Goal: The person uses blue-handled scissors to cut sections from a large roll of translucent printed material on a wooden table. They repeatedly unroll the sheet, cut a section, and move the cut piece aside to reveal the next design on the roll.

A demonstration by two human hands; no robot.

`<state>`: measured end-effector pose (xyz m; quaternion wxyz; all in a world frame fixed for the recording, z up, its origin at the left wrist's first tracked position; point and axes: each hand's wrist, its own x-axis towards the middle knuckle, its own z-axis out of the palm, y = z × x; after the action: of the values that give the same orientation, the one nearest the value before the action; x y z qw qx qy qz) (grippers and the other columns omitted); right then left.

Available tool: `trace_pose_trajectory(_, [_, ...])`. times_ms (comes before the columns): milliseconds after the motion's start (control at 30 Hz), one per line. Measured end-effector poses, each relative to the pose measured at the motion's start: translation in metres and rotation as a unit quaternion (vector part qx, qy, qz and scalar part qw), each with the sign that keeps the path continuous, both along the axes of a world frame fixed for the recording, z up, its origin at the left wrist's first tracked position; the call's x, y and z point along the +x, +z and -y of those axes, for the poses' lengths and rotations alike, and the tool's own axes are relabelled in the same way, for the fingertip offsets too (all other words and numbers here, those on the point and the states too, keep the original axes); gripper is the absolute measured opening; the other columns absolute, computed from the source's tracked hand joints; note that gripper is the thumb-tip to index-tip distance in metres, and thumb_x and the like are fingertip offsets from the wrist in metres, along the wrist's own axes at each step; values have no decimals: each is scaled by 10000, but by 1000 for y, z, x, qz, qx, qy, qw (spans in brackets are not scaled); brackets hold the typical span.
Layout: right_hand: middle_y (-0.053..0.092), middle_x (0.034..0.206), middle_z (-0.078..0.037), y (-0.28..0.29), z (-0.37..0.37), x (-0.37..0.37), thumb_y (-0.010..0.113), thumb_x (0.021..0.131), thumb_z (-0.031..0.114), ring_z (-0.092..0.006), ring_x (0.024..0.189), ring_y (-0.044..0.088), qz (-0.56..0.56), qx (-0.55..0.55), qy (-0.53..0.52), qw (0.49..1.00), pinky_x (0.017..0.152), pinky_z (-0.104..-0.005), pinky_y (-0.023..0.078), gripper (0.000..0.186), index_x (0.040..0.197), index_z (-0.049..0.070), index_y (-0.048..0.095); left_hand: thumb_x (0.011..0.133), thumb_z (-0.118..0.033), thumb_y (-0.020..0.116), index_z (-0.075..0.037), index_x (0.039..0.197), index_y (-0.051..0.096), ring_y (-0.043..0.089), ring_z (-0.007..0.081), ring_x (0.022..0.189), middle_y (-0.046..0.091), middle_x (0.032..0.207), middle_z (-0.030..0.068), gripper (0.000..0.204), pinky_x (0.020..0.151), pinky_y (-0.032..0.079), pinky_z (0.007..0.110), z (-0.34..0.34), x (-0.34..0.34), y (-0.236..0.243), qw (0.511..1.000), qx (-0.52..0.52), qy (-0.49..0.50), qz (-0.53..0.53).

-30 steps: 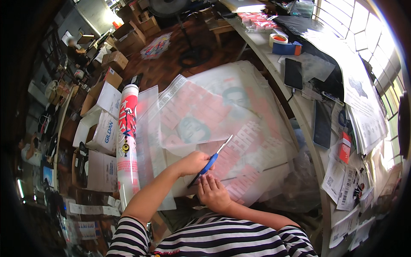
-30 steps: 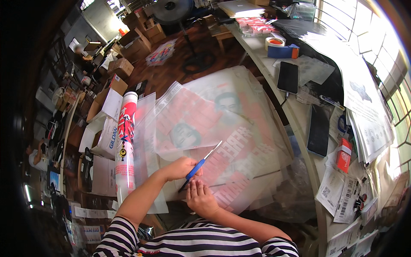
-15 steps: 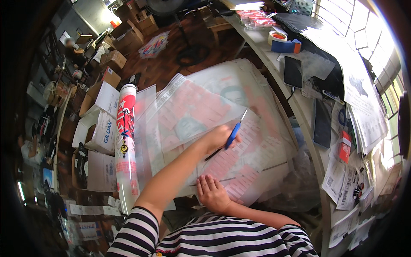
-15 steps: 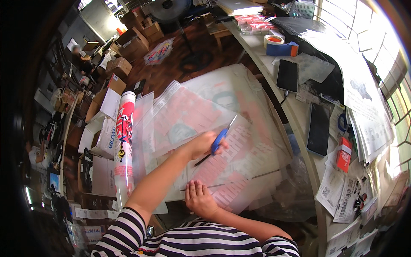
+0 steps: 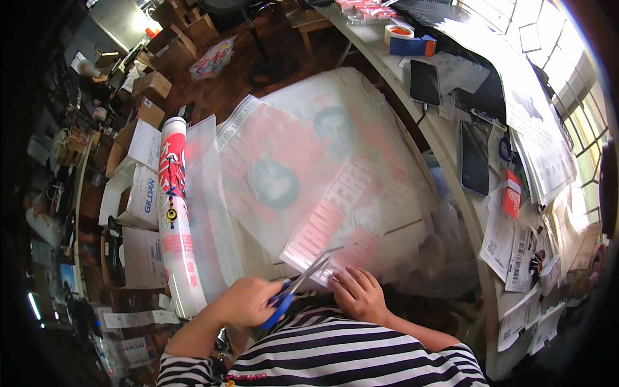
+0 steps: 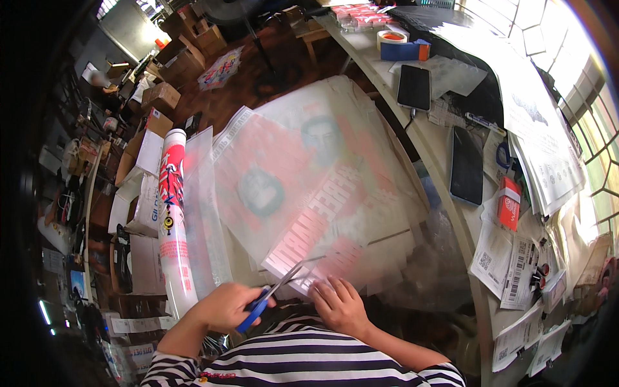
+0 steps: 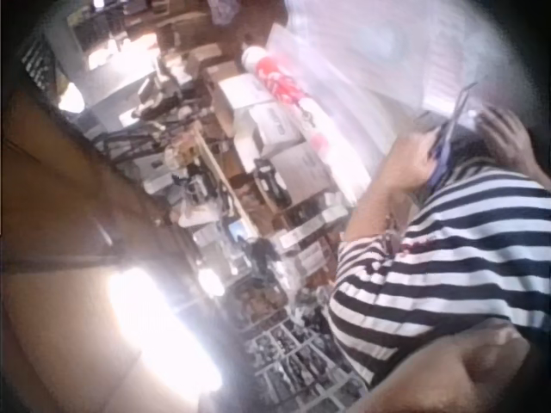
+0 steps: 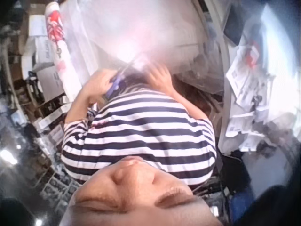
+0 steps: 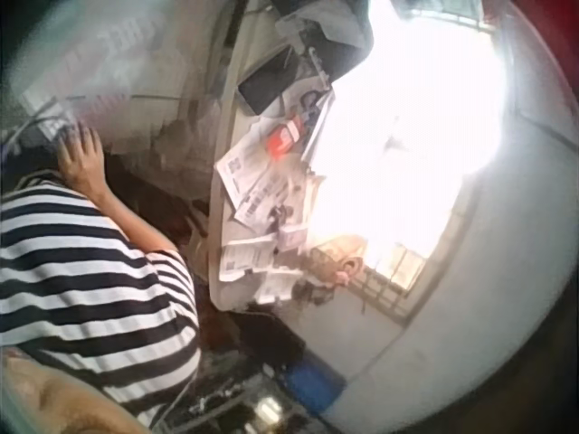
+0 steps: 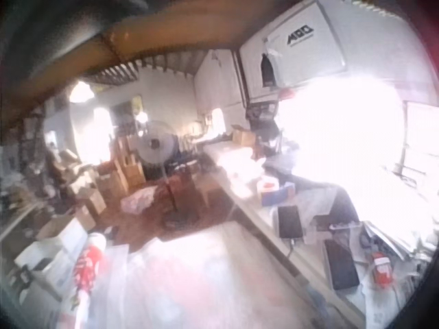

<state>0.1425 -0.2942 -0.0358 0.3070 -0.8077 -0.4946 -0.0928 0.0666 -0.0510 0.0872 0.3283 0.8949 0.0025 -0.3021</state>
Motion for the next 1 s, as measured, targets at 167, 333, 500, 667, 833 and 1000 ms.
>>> trace_pose_trajectory(167, [645,1027,-64,-1,-11,-8,610,772,144,-272,947,625,60,10,6,998,782,-379,504,246,1002,81,673,769,-323,665,-119,1019,653,638,272,660,654,716,92,323,616,473,359,-13,-78,-23,994,15,11,-110])
trace_pose_trajectory(333, [639,1023,-51,4,-15,-8,623,753,127,-266,947,628,68,21,0,997,772,-375,509,226,967,92,685,815,-291,630,-105,1034,658,634,207,649,664,723,74,289,631,469,324,2,-72,-46,985,-94,78,-121])
trace_pose_trajectory(500, [627,1031,-41,-4,-12,-10,624,751,126,-267,959,624,66,19,6,998,785,-380,510,211,949,93,687,831,-325,574,-76,983,663,671,218,780,704,832,66,305,696,492,321,7,-57,-59,975,-147,120,-115])
trace_pose_trajectory(667, [622,1024,-37,-4,-13,-11,636,741,121,-270,966,622,66,16,2,998,793,-378,512,196,927,91,692,811,-255,628,-77,1051,661,639,177,690,687,797,75,301,641,478,309,6,-56,-64,980,-128,115,-98])
trace_pose_trajectory(833, [648,953,-17,-4,-15,-11,688,716,87,-233,913,640,55,41,-8,998,759,-345,523,174,888,100,703,788,-287,641,-98,1024,655,657,248,715,691,815,95,303,631,483,341,7,-60,-75,996,-20,60,-57])
trace_pose_trajectory(1000, [625,1002,-35,-6,-14,-11,656,727,114,-272,958,623,47,35,-1,998,795,-372,511,199,921,89,695,772,-302,657,-114,1018,655,652,286,729,679,810,118,310,630,482,363,10,-59,-73,997,3,58,-55])
